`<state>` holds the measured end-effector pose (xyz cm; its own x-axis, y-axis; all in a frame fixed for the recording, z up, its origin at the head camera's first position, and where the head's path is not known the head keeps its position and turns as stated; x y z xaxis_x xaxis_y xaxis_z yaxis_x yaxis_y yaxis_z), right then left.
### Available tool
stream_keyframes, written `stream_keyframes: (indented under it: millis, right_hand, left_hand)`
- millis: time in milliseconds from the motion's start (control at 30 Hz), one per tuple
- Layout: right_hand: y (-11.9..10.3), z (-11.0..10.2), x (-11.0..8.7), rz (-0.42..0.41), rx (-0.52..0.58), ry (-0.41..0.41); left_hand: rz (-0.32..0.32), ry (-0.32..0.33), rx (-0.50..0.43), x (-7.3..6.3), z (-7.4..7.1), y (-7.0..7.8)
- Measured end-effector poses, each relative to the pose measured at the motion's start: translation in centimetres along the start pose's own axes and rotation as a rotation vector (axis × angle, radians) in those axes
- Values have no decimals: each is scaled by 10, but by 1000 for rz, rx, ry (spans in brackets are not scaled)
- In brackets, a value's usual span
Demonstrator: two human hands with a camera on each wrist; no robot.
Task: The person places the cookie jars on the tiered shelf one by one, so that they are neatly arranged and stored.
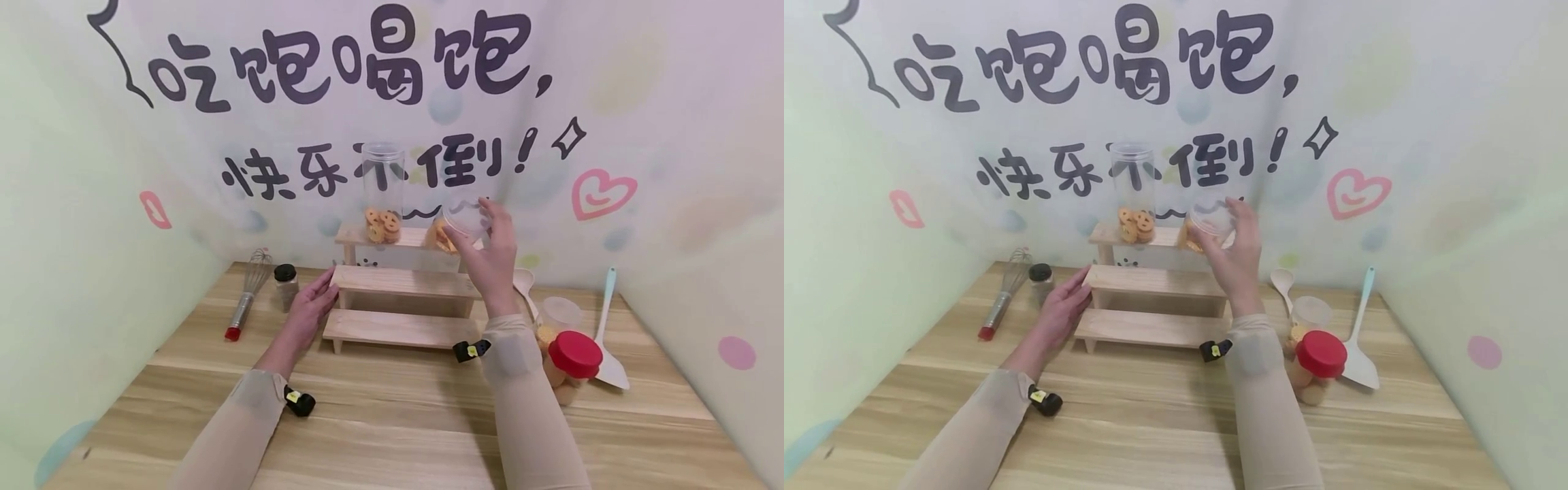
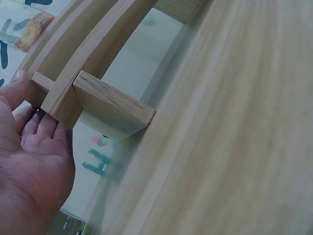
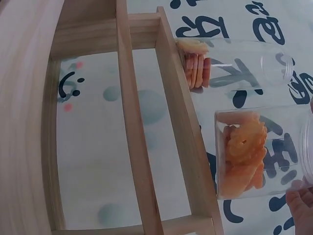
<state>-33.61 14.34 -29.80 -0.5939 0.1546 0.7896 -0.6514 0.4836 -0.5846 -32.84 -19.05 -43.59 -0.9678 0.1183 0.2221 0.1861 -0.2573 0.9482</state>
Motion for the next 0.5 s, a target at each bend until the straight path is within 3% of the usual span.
stream_keyframes:
  millis: [267, 500]
  right_hand:
    - [-4, 15, 0, -101, -10, -27]
    - [-1, 28, -2, 15, 36, -53]
  left_hand:
    - [-11, 9, -40, 0, -1, -2]
    - [-6, 10, -37, 1, -3, 1]
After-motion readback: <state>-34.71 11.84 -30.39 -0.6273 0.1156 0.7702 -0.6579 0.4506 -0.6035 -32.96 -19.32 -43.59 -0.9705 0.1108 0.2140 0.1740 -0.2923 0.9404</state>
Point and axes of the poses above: each hand's wrist, its own x-axis towards the middle knuckle, its own z-axis out of the palm, y = z × x, the point moved 2 cm from there along x, towards the middle knuckle, and after that the axes turned 2 degrees about z, right-handed, at the moved point
